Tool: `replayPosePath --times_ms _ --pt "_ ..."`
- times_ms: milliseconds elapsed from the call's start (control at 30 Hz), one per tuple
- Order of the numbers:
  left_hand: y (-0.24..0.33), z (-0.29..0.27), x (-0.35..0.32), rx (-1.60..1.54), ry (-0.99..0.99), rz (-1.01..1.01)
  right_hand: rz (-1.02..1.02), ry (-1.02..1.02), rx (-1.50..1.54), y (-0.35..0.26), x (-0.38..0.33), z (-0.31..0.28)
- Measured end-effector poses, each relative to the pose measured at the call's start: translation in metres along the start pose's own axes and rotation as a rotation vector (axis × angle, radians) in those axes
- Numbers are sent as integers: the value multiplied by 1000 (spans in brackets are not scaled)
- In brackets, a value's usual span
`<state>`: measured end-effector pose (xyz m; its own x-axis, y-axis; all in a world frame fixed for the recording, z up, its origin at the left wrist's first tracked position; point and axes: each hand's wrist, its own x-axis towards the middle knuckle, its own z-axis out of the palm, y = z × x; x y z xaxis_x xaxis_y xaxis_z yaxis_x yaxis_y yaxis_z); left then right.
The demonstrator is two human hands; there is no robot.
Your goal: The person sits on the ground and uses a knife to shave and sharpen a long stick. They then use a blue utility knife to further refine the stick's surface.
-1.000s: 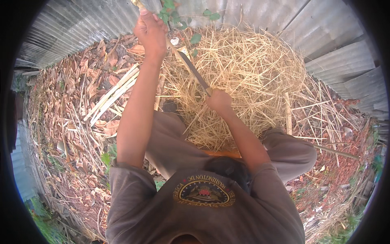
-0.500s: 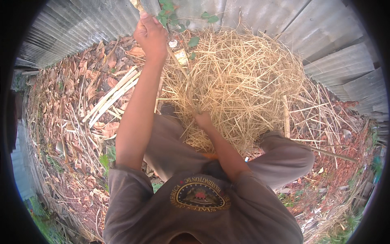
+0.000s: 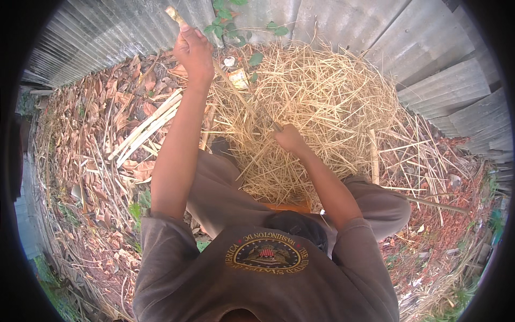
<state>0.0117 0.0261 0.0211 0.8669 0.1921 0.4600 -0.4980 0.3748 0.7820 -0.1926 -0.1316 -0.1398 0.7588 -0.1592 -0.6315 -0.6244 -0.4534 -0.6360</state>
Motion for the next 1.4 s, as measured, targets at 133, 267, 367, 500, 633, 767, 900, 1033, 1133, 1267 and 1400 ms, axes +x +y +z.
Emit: replayPosePath --times_ms 133,267,367,500,633,767,900,1033,1133,1267,1400 --pt "-2 -6 4 64 40 18 -198 -55 729 -56 -45 16" --pt "-6 1 5 83 32 49 -631 22 717 -16 -10 77" --pt "-7 1 5 104 53 47 251 20 802 20 -11 136" --pt "-3 -22 -5 209 108 30 116 -303 834 34 6 121" --pt "-9 -11 8 50 33 -3 175 -324 598 54 9 83" --pt "-3 -13 4 60 27 -8 30 26 -467 32 2 41" --pt "3 -16 6 35 42 -25 -12 46 -602 -23 -19 -26" --pt "-2 -22 5 38 54 3 -186 52 485 -52 -51 -25" --pt "5 -30 5 43 47 -36 -656 20 720 -57 -48 8" --pt "12 -22 3 -38 39 -89 -288 -14 784 33 8 131" --pt "6 -12 12 -102 -46 -91 280 -44 448 98 38 150"
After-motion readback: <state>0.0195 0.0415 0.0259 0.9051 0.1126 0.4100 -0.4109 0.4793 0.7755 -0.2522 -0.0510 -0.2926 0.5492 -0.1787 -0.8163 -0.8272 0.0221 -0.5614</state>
